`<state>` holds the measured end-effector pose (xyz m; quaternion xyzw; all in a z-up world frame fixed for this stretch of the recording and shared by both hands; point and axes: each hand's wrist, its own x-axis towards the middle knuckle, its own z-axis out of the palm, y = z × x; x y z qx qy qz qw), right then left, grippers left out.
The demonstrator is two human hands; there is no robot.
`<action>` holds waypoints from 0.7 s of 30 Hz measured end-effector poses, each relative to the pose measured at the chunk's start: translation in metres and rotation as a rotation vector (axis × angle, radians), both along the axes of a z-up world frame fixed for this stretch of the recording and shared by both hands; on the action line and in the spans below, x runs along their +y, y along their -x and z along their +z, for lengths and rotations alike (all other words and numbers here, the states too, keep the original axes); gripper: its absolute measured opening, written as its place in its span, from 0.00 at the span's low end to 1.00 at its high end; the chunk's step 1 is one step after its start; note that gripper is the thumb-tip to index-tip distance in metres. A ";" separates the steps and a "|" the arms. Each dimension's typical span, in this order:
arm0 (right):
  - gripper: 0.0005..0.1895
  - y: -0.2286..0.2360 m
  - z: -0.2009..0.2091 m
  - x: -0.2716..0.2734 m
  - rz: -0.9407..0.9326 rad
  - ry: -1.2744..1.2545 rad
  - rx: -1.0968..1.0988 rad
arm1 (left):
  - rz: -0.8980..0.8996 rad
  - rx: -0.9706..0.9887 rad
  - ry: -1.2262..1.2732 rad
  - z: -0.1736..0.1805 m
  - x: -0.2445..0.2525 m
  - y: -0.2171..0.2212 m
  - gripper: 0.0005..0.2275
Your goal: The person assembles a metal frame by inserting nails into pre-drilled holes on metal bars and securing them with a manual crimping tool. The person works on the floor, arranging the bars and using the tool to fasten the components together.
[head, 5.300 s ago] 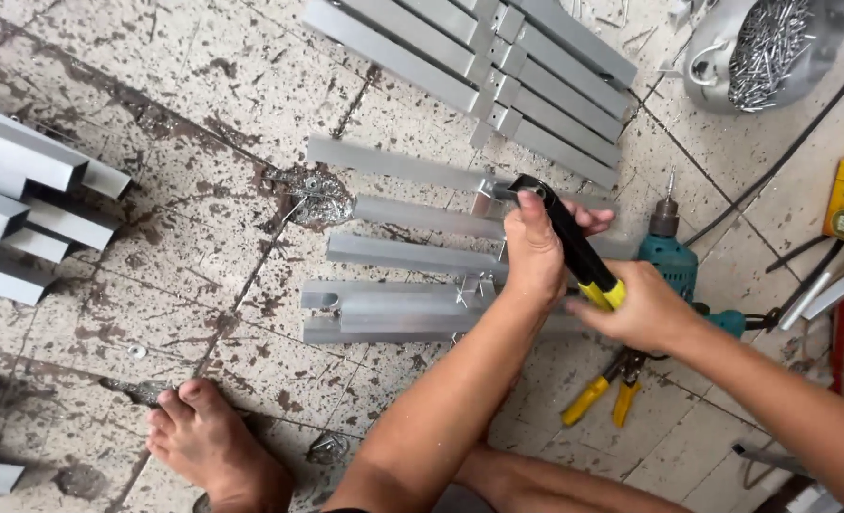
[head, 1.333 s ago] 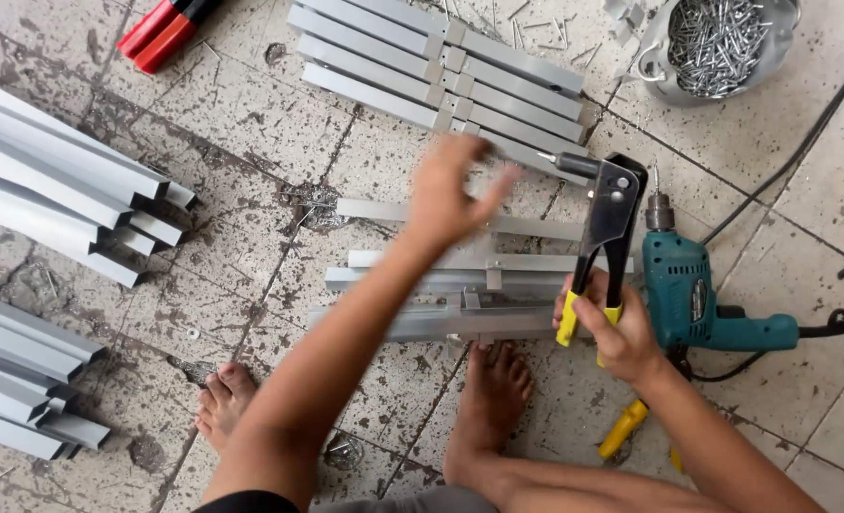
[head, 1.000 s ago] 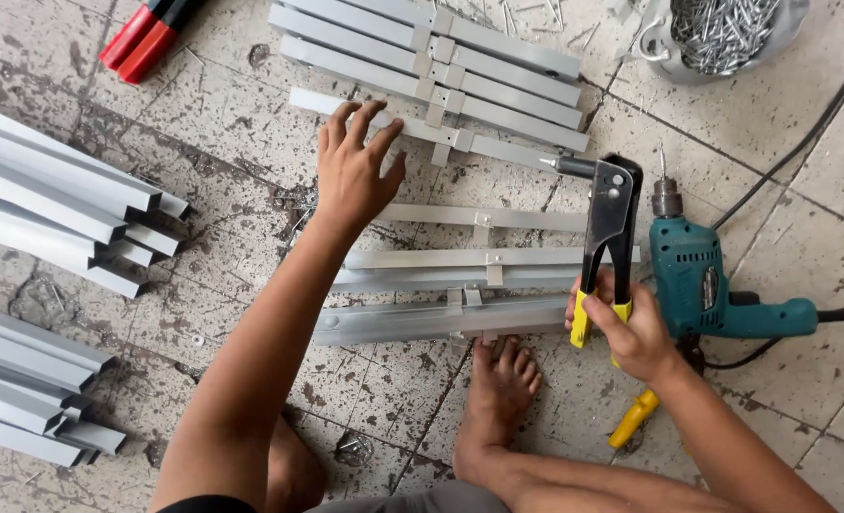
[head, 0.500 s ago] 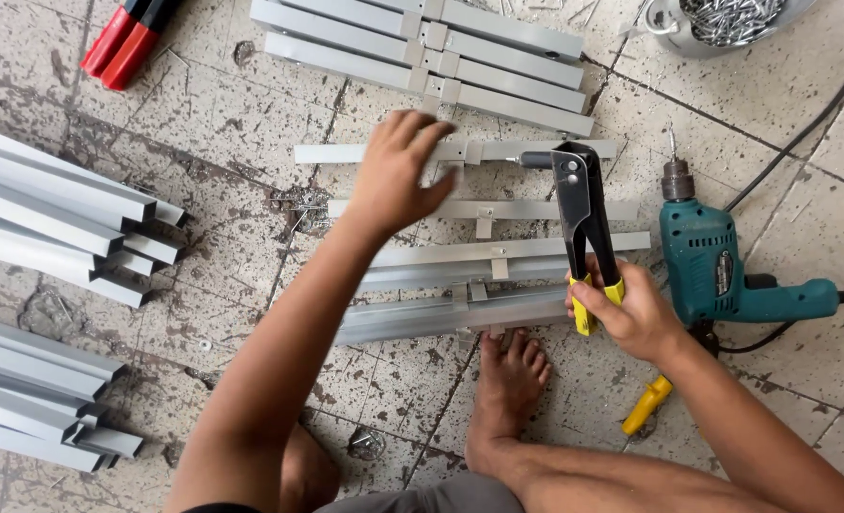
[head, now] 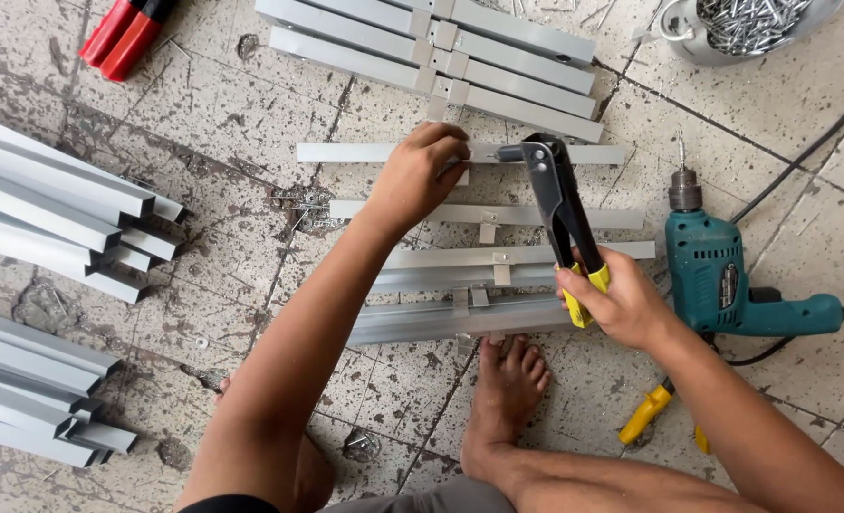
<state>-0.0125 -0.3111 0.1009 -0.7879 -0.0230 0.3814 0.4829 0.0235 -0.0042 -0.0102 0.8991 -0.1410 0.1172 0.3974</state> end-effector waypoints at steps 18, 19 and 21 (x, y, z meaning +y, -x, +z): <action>0.30 -0.035 0.037 0.033 0.287 0.321 -0.121 | -0.101 0.029 0.210 0.012 0.016 -0.001 0.03; 0.30 -0.037 0.041 0.035 0.308 0.351 -0.116 | -0.108 0.032 0.223 0.012 0.017 -0.001 0.03; 0.30 -0.042 0.047 0.040 0.337 0.396 -0.110 | -0.110 0.040 0.219 0.011 0.017 0.000 0.03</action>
